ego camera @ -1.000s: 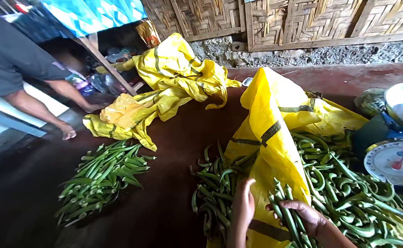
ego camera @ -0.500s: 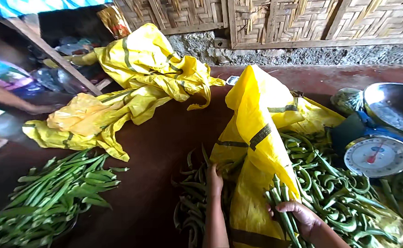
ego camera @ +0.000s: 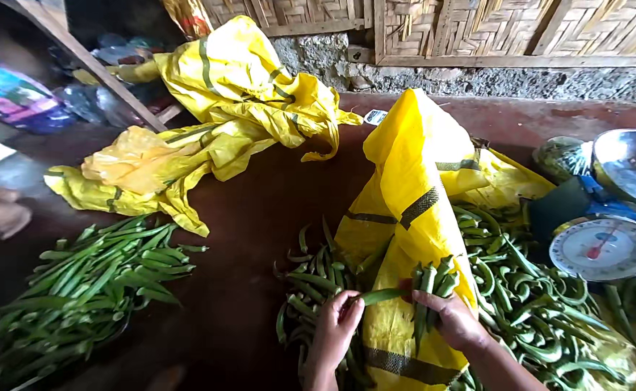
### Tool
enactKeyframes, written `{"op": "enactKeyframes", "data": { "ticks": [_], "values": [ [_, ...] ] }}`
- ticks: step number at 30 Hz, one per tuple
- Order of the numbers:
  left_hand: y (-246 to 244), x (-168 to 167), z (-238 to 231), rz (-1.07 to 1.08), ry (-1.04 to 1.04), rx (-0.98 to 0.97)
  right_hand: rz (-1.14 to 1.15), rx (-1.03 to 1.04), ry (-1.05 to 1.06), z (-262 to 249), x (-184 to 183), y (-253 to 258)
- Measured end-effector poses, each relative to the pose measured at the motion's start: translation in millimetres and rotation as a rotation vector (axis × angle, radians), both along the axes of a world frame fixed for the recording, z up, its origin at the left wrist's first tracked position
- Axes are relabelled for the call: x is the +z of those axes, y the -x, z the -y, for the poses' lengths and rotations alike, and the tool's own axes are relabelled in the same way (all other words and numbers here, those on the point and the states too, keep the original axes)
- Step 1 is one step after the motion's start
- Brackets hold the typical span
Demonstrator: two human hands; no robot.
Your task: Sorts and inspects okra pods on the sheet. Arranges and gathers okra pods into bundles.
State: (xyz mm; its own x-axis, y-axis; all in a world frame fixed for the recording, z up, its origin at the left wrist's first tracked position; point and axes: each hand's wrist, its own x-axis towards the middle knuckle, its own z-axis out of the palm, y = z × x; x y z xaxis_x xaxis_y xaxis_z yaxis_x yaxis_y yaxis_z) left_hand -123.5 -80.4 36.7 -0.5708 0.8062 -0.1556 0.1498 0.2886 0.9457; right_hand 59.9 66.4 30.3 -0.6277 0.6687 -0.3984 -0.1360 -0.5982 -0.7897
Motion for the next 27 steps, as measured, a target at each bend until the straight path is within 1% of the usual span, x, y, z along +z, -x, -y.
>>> {"op": "enactKeyframes", "data": {
  "ticks": [2,3,6,8,13,14,15,16,18,19,20,22,24,25,27],
  "values": [
    [-4.5,1.3,0.3,0.014,0.011,-0.030,0.017,-0.052,-0.012,5.2,1.5,3.6],
    [-5.9,0.3,0.5,0.069,-0.009,-0.035,0.019,-0.073,0.002,6.4,2.6,4.7],
    [-10.9,-3.0,-1.0,0.327,-0.104,-0.041,0.016,-0.104,0.114,6.9,6.3,5.5],
    [-14.0,-4.7,-2.5,0.451,-0.129,-0.047,0.003,-0.123,0.198,7.7,7.4,4.7],
    [-17.9,-14.5,-2.3,0.573,-0.218,-0.026,-0.070,-0.171,0.374,13.9,5.5,4.2],
    [-18.4,-16.8,-2.2,0.560,-0.232,-0.021,-0.074,-0.168,0.388,13.6,5.0,4.0],
    [-18.5,-18.6,-1.7,0.499,-0.233,-0.025,-0.067,-0.150,0.388,11.6,4.3,2.8],
    [-17.4,-19.1,-0.5,0.377,-0.217,-0.047,-0.047,-0.115,0.373,7.0,3.3,0.2],
    [-13.6,-12.5,3.0,0.075,-0.120,-0.117,0.036,0.019,0.288,-7.6,-0.6,-10.2],
    [-11.4,-7.4,5.7,-0.036,-0.075,-0.179,0.066,0.114,0.246,-16.2,-4.5,-16.8],
    [-9.1,-2.8,8.1,-0.100,-0.034,-0.264,0.075,0.223,0.215,-24.2,-9.4,-23.4],
    [-10.9,-0.4,6.4,-0.126,0.019,-0.449,0.038,0.434,0.204,-32.5,-18.7,-33.6],
    [-23.1,-4.5,-8.2,-0.042,0.102,-0.609,0.040,0.549,0.208,-23.7,-23.5,-37.4],
    [-30.3,-9.3,-17.4,0.004,0.161,-0.638,0.048,0.582,0.216,-16.7,-26.7,-37.6],
    [-33.0,-20.4,-30.4,0.039,0.227,-0.576,0.000,0.600,0.277,-9.2,-43.8,-38.6]
  ]
}}
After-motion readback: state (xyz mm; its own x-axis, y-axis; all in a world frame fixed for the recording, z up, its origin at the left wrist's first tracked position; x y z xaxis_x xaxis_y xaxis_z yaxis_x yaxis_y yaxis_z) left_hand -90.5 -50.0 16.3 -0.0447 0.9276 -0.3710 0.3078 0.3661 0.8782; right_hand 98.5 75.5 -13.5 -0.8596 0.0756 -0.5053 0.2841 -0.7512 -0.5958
